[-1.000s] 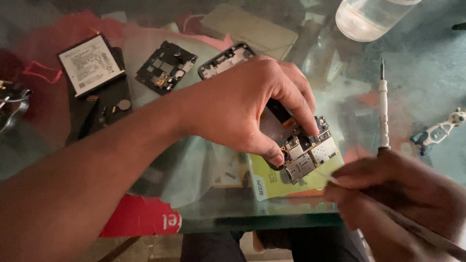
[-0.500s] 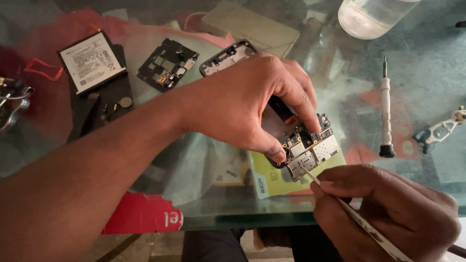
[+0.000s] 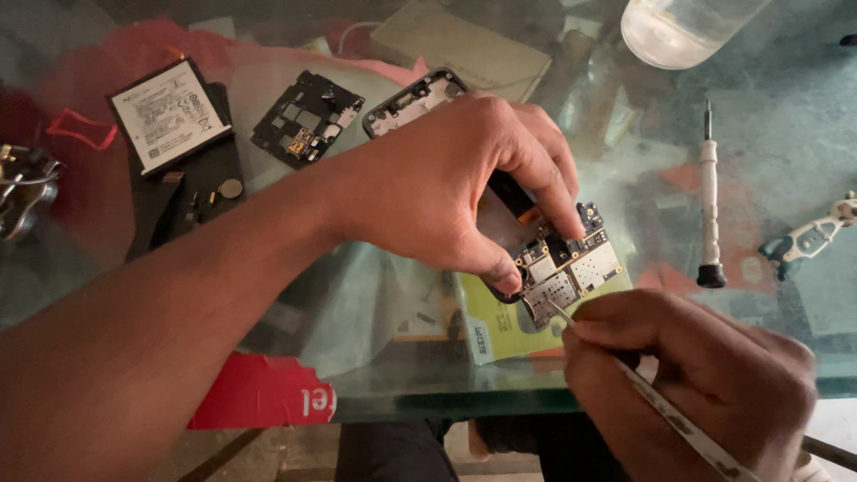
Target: The person repairs a disassembled smartphone at a glass work table. They hold the phone's midframe and motherboard with one hand and use a metal pry tool with the other to pry, lift, and work on components on the board, repositioning the phone repeatedly to reach different edges and connectors.
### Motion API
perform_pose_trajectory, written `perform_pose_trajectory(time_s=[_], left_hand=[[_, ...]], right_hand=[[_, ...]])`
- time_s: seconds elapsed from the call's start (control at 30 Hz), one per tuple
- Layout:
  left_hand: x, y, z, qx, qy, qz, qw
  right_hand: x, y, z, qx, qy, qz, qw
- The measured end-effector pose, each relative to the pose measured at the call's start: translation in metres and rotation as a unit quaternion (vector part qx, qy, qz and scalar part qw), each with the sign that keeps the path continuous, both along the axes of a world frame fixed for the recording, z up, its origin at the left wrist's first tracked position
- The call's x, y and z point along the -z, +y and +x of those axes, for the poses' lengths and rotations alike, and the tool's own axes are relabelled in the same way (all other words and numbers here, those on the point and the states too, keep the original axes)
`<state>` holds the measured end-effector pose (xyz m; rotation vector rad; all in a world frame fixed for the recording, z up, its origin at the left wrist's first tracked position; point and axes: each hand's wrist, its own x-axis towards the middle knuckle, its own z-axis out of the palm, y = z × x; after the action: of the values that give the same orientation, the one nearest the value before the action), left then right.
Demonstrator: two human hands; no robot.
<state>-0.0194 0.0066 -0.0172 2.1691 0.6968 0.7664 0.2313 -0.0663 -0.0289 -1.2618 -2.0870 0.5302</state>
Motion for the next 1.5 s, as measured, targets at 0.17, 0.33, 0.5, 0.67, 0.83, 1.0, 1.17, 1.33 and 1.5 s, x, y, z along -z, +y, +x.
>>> perform_pose_trajectory(time_s=[0.17,0.33,0.5,0.67,0.83,1.0,1.17,1.33,1.5], left_hand=[[0.001,0.0,0.0,-0.001,0.004,-0.005,1.0],[0.001,-0.001,-0.001,-0.003,0.01,0.031,0.999],[0.002,0.0,-0.002,-0.008,0.014,0.009,1.0],[0.004,0.003,-0.001,0.007,-0.013,-0.015,1.0],[0.007,0.007,-0.003,0.006,-0.049,0.077,0.996],[0.009,0.009,-0.008,-0.017,-0.09,0.073,0.993],[0.006,0.004,-0.012,-0.031,-0.143,0.014,0.989],[0.003,-0.003,-0.015,-0.085,-0.184,-0.084,0.976],[0.005,-0.011,-0.014,-0.063,-0.219,-0.137,0.964]], right_hand=[[-0.002,-0.002,0.002,0.034,0.011,-0.033,0.999],[0.002,-0.001,0.002,0.009,-0.009,0.002,1.0],[0.002,0.001,0.001,-0.005,0.018,0.022,1.0],[0.029,0.013,0.032,-0.011,0.233,-0.108,0.966],[0.047,0.047,0.066,-0.045,0.452,-0.264,0.851],[-0.01,0.108,0.015,-0.116,0.312,-0.211,0.919],[-0.05,0.148,-0.019,-0.2,0.038,-0.083,0.975],[-0.023,0.144,0.0,-0.296,0.083,-0.072,0.949],[-0.004,0.145,0.006,-0.292,0.178,-0.157,0.926]])
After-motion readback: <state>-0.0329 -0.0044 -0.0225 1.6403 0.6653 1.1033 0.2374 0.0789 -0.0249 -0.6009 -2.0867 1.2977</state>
